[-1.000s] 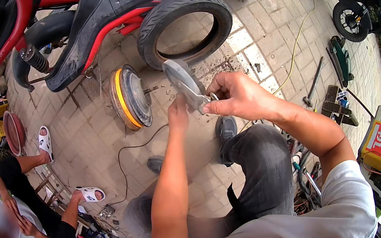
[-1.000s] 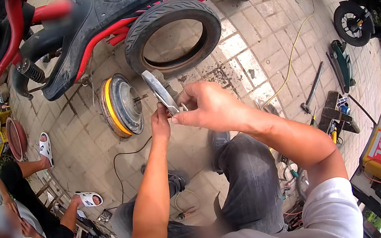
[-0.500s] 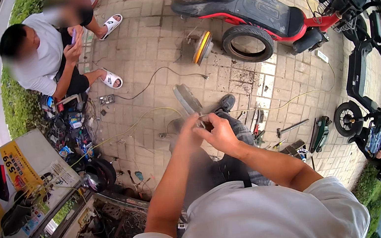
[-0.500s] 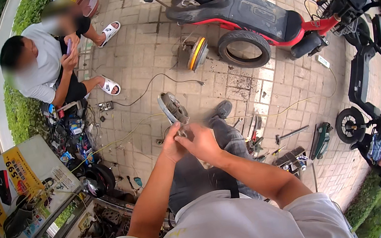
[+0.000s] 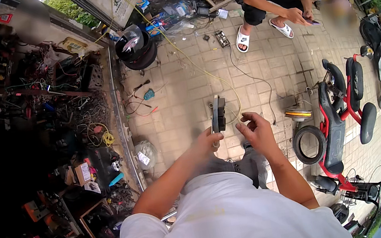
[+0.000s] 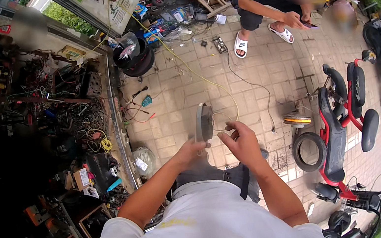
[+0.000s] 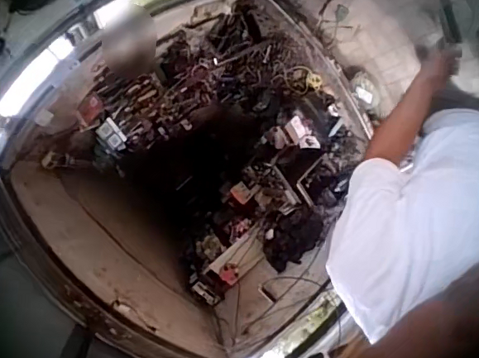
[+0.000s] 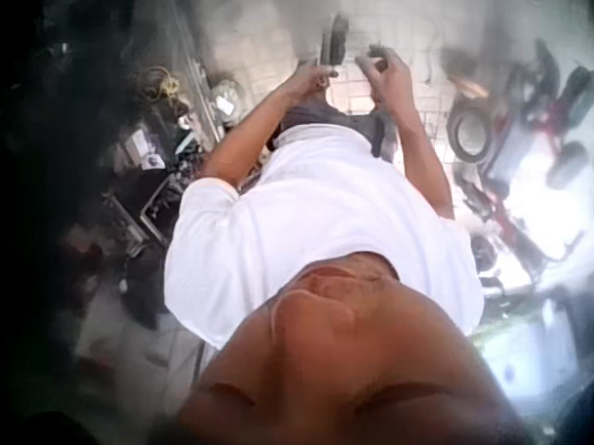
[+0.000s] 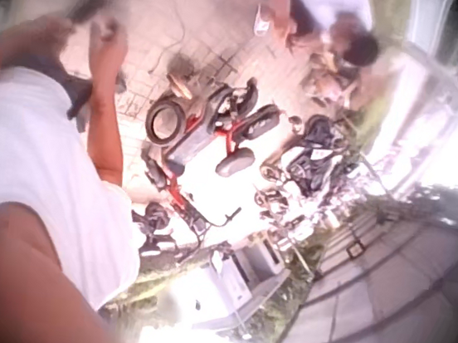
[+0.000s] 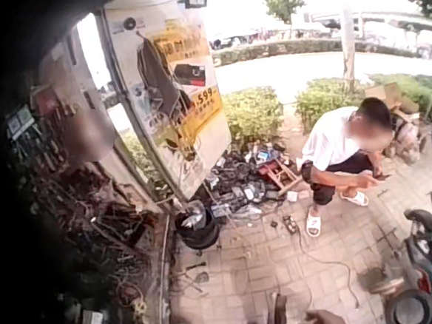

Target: The person retrieves a yellow rubber ring and walks to a motorcycle. They place the ring onto a wheel hub, then pick up a tire and inspect it before setting it down. Finally, they pick up a metal hub component and a drill, preparing to work on the hub.

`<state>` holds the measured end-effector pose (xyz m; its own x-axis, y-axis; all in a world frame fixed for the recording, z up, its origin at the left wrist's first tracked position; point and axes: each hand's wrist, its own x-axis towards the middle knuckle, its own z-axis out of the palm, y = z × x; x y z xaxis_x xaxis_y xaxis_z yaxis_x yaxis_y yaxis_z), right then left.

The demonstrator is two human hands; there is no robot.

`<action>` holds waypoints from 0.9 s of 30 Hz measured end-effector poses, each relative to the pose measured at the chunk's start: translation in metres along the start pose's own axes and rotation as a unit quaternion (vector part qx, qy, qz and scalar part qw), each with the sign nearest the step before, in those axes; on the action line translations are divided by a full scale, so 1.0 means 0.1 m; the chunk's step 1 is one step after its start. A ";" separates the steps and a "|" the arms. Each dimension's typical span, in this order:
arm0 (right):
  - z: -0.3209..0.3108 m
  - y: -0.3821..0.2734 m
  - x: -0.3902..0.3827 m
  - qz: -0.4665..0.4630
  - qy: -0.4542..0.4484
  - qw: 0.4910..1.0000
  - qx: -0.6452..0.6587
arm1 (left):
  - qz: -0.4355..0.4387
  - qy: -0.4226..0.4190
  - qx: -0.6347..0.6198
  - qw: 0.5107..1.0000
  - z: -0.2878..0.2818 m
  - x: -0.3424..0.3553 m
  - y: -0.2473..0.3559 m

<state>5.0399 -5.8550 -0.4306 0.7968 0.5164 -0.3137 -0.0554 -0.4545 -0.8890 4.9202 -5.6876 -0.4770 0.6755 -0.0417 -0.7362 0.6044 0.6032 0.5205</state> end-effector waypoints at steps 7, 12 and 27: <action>1.20 -1.14 0.88 -0.114 -0.145 0.976 -0.118 | 0.194 0.204 -0.048 0.958 -2.13 -1.25 0.22; 1.88 -1.45 1.50 -0.125 -0.238 0.945 -0.186 | 0.255 0.218 -0.276 0.901 -2.92 -1.63 -0.03; 4.36 -0.77 4.06 0.007 -0.424 0.869 -0.254 | 0.241 0.394 -0.551 0.695 -3.53 -1.68 0.47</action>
<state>5.1053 -5.2936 -0.6349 0.0572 0.7596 -0.6479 0.3830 -0.6160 -0.6883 4.6861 -5.3711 -0.4819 -0.0161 0.5637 -0.8258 -0.5953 0.6582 0.4609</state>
